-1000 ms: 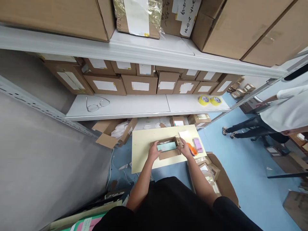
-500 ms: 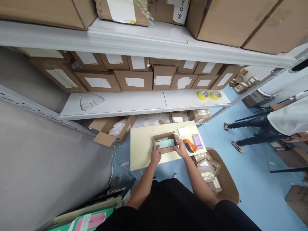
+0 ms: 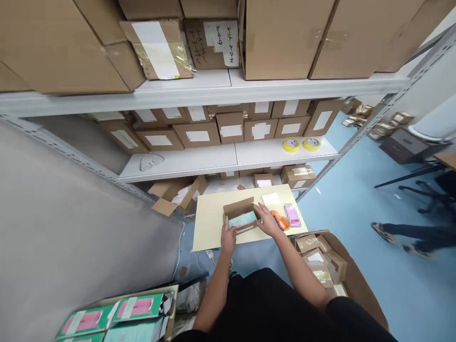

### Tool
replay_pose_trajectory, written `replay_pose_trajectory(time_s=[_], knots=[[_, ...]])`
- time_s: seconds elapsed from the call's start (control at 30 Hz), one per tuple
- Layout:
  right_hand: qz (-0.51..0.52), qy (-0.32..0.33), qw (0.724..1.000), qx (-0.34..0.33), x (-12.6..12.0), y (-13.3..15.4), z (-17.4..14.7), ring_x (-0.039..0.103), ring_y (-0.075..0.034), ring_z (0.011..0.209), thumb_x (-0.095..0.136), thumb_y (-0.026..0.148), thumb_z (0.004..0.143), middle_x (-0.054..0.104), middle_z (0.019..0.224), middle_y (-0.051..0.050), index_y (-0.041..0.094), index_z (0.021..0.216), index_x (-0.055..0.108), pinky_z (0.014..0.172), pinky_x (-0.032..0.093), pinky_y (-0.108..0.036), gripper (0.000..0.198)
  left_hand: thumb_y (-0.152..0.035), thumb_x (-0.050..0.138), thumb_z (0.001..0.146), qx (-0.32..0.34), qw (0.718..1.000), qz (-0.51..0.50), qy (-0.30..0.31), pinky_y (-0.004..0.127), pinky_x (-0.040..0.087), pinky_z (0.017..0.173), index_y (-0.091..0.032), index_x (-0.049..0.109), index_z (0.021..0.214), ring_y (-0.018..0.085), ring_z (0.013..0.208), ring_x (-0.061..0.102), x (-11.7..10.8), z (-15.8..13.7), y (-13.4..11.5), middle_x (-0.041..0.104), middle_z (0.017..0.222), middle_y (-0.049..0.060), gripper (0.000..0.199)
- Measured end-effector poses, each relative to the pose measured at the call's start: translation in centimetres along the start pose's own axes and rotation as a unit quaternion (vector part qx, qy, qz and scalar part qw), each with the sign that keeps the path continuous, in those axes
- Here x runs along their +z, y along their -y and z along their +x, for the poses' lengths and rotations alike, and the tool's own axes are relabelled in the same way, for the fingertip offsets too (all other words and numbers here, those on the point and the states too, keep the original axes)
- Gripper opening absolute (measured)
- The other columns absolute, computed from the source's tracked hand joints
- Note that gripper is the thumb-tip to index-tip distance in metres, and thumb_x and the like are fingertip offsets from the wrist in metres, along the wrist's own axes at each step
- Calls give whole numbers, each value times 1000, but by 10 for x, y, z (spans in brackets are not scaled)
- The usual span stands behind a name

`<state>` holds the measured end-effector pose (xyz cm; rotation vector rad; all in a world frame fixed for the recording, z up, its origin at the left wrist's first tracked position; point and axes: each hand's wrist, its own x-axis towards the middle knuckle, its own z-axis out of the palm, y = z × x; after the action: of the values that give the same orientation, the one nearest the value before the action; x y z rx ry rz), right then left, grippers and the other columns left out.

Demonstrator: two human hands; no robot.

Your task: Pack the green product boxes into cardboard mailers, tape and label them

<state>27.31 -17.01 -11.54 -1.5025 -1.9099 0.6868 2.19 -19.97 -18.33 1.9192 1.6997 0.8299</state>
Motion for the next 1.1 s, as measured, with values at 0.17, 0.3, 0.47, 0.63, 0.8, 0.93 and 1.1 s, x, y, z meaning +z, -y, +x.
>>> replay_pose_trajectory(time_s=[0.17, 0.3, 0.47, 0.63, 0.8, 0.93, 1.1], knots=[[56, -18, 995, -75, -6, 8, -26, 36, -31, 153, 61, 31, 94, 41, 165, -9, 29, 155, 48, 124, 35, -56, 63, -21, 53, 97, -28, 998, 1, -57, 50, 45, 115, -21, 78, 102, 32, 149, 42, -11, -69, -39, 27, 172, 9, 25], [110, 24, 988, -110, -4, 15, -52, 44, -30, 149, 58, 35, 97, 47, 160, -10, 28, 151, 53, 121, 40, -56, 55, -22, 56, 96, -107, 990, 8, -96, 48, 44, 116, -21, 78, 102, 31, 147, 45, -28, -130, -73, 29, 171, 10, 23], [124, 114, 970, -175, 12, 44, -69, 40, -33, 151, 59, 36, 96, 48, 160, -9, 30, 150, 54, 123, 36, -59, 55, -23, 56, 97, -187, 969, 32, -156, 47, 43, 117, -22, 78, 100, 30, 149, 43, -52, -204, -90, 31, 170, 9, 23], [142, 198, 943, -227, 46, 94, -88, 40, -32, 151, 59, 35, 95, 45, 162, -5, 34, 151, 53, 124, 37, -56, 57, -26, 55, 97, -268, 933, 63, -231, 51, 42, 117, -23, 79, 101, 32, 150, 41, -72, -283, -89, 30, 171, 8, 25], [146, 280, 904, -289, 91, 158, -125, 40, -31, 151, 60, 37, 94, 42, 164, -6, 33, 151, 53, 124, 37, -53, 58, -26, 55, 97, -333, 891, 86, -296, 51, 43, 116, -23, 80, 101, 33, 148, 43, -90, -367, -89, 32, 170, 7, 25], [137, 334, 869, -339, 133, 215, -173, 42, -32, 150, 63, 40, 92, 42, 164, -8, 31, 150, 54, 122, 38, -54, 60, -26, 55, 97, -363, 865, 93, -334, 49, 43, 115, -23, 80, 100, 32, 144, 47, -109, -438, -90, 31, 170, 6, 25], [126, 371, 831, -396, 184, 283, -247, 42, -34, 150, 66, 38, 90, 42, 164, -10, 29, 149, 55, 123, 36, -55, 60, -24, 59, 94, -411, 827, 88, -373, 48, 44, 114, -24, 80, 103, 31, 142, 50, -130, -533, -90, 37, 167, 5, 23]])
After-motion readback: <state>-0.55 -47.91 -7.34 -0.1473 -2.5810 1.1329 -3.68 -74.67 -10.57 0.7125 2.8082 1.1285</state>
